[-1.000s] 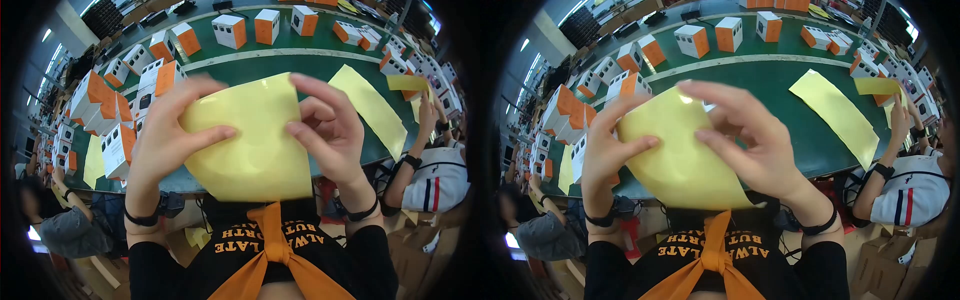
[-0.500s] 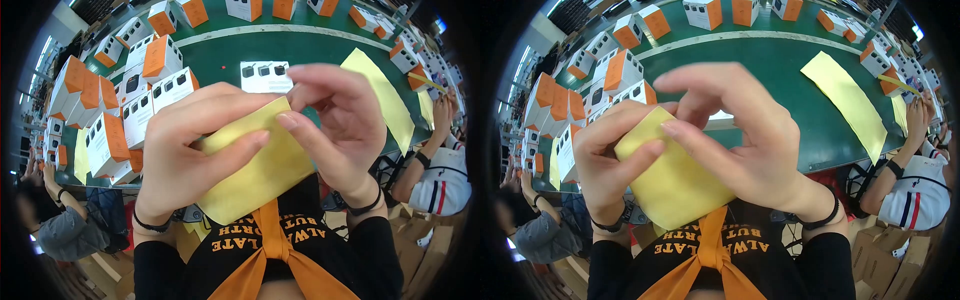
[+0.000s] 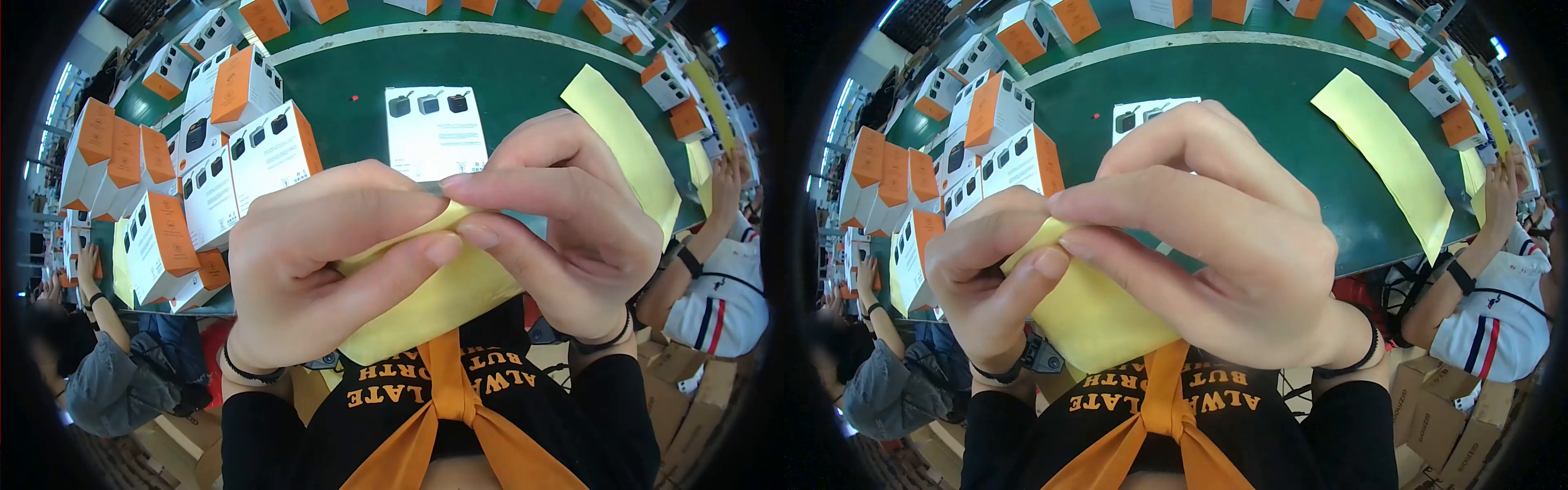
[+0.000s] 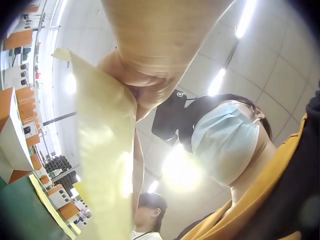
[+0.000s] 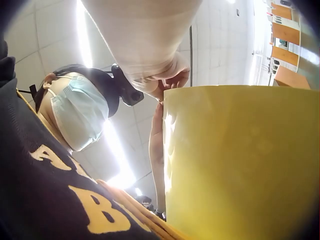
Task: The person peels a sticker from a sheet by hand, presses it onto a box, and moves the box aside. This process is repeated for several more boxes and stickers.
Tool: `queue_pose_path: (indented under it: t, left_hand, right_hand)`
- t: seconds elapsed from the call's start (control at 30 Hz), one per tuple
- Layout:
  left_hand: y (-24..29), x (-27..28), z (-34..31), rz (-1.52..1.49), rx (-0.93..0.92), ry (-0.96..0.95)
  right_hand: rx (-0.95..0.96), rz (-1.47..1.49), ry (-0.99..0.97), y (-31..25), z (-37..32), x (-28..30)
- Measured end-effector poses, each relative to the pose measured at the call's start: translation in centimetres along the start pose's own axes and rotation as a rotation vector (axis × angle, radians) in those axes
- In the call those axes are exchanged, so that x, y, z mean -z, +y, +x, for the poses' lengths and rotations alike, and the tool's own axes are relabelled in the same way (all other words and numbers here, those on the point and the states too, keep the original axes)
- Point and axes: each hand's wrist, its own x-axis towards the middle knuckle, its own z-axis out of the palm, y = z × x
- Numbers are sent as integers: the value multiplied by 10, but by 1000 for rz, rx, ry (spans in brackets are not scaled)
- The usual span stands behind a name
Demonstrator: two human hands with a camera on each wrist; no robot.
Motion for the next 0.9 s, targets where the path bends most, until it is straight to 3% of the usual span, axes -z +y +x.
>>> queue_pose_path:
  t: [0.1, 0.17, 0.2, 0.27, 0.33, 0.4, 0.53, 0.63, 0.7, 0.77, 0.83, 0.87, 0.9]
  left_hand:
    - [-6, -1, 0, 117, -75, 14]
    - [-4, -3, -1, 128, -29, 39]
    - [-4, -4, -1, 138, 11, 65]
    - [-7, -5, -1, 142, -2, 81]
    - [-5, -5, 0, 145, -13, 97]
    - [1, -5, 0, 111, 131, 117]
    - [-2, -7, 1, 107, 143, 134]
    - [-5, -8, 2, 75, 136, 158]
    - [-7, -8, 3, 72, 85, 129]
    - [-9, -9, 4, 99, 61, 118]
    - [-9, -9, 5, 128, 39, 106]
    - [-7, -10, 4, 122, 63, 114]
    - [-6, -11, 4, 116, 86, 122]
  right_hand:
    - [58, -103, -25, 8, 2, 3]
    - [324, -296, 13, 16, 3, 2]
    - [323, -292, 12, 16, 2, -2]
    - [444, -581, 149, 11, -3, -12]
    - [440, -663, 139, 8, -5, -15]
    - [435, -745, 130, 7, -6, -16]
    - [410, -794, 79, 9, -8, -11]
    - [383, -700, 24, 10, -7, -7]
    - [331, -573, 99, 13, -4, -8]
    - [270, -604, 78, 10, -3, -4]
    - [328, -725, -29, 10, -4, 1]
    - [332, -684, 121, 12, -6, -11]
    - [332, -683, 122, 12, -8, -14]
